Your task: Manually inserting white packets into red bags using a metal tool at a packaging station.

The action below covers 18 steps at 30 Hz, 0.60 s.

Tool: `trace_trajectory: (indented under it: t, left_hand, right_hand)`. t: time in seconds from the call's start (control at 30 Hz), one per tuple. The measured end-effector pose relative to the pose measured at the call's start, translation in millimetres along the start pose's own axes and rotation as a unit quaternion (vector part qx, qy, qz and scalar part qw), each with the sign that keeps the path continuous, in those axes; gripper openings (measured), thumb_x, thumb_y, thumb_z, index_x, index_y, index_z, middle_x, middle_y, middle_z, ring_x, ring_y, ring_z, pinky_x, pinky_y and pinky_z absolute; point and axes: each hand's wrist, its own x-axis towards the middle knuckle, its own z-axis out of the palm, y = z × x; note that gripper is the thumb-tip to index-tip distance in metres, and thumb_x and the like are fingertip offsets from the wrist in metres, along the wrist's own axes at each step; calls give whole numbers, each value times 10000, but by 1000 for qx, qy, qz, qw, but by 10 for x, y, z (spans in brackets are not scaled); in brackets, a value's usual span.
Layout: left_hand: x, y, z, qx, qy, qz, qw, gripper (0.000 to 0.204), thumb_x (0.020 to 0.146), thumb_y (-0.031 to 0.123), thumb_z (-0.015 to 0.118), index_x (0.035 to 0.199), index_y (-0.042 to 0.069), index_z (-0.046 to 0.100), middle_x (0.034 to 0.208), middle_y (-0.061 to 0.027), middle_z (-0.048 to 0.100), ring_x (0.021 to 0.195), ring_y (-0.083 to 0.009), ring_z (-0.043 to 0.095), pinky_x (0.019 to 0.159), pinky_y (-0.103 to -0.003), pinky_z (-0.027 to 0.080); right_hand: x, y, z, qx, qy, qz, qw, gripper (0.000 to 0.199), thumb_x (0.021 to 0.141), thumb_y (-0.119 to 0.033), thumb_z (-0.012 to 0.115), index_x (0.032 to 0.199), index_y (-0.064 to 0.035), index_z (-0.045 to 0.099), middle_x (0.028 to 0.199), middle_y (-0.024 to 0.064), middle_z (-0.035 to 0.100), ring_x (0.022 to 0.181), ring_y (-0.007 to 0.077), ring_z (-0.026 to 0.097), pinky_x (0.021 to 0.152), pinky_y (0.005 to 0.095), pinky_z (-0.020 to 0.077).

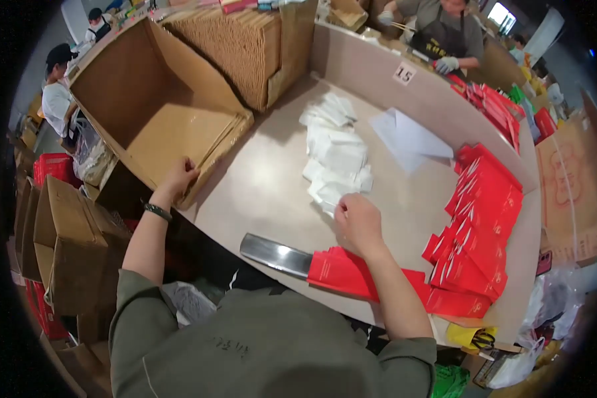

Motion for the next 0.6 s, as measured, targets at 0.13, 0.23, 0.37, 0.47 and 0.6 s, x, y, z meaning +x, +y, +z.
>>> trace_trajectory:
  t: [0.13,0.23,0.37,0.47,0.6]
  left_hand:
    - [13,172,-93,75,25,13,997,214,865,142,705,1011,17,611,843,-163,671,803,-264,662,735,-384,527]
    - [-90,310,-33,159,119,71,977,179,922,133,650,1045,23,582,835,-106,628,773,-209,614,735,-356,518]
    - [-517,705,-1,-319,262,114,904,97,1038,118,513,1069,33,544,861,-32,568,772,-136,560,725,-294,497]
    - [-1194,771,581,-313,230,128,912,143,1058,123,482,1148,17,519,907,-27,548,807,-111,532,740,-248,466]
    - [-1611,570,1012,-274,79,105,953,163,1026,84,529,1133,-19,597,966,-37,591,891,-116,551,804,-233,448]
  right_hand:
    - [-286,-534,17,85,-143,-66,984,94,819,-133,669,808,-45,639,843,121,634,789,321,631,682,430,508]
    - [-542,-636,190,-4,-218,-177,960,103,817,-135,688,790,-50,637,844,115,620,772,312,613,653,433,495]
    - [-742,-667,88,31,-140,-153,978,133,807,-141,724,859,-50,641,924,96,620,838,294,607,706,424,500]
    - [-853,-600,39,44,-76,-136,987,223,803,-152,747,989,-54,672,1168,143,617,1071,337,589,916,442,475]
    - [-954,-561,41,43,-94,-169,980,259,792,-164,765,1000,-48,663,1229,174,589,1117,367,565,945,449,463]
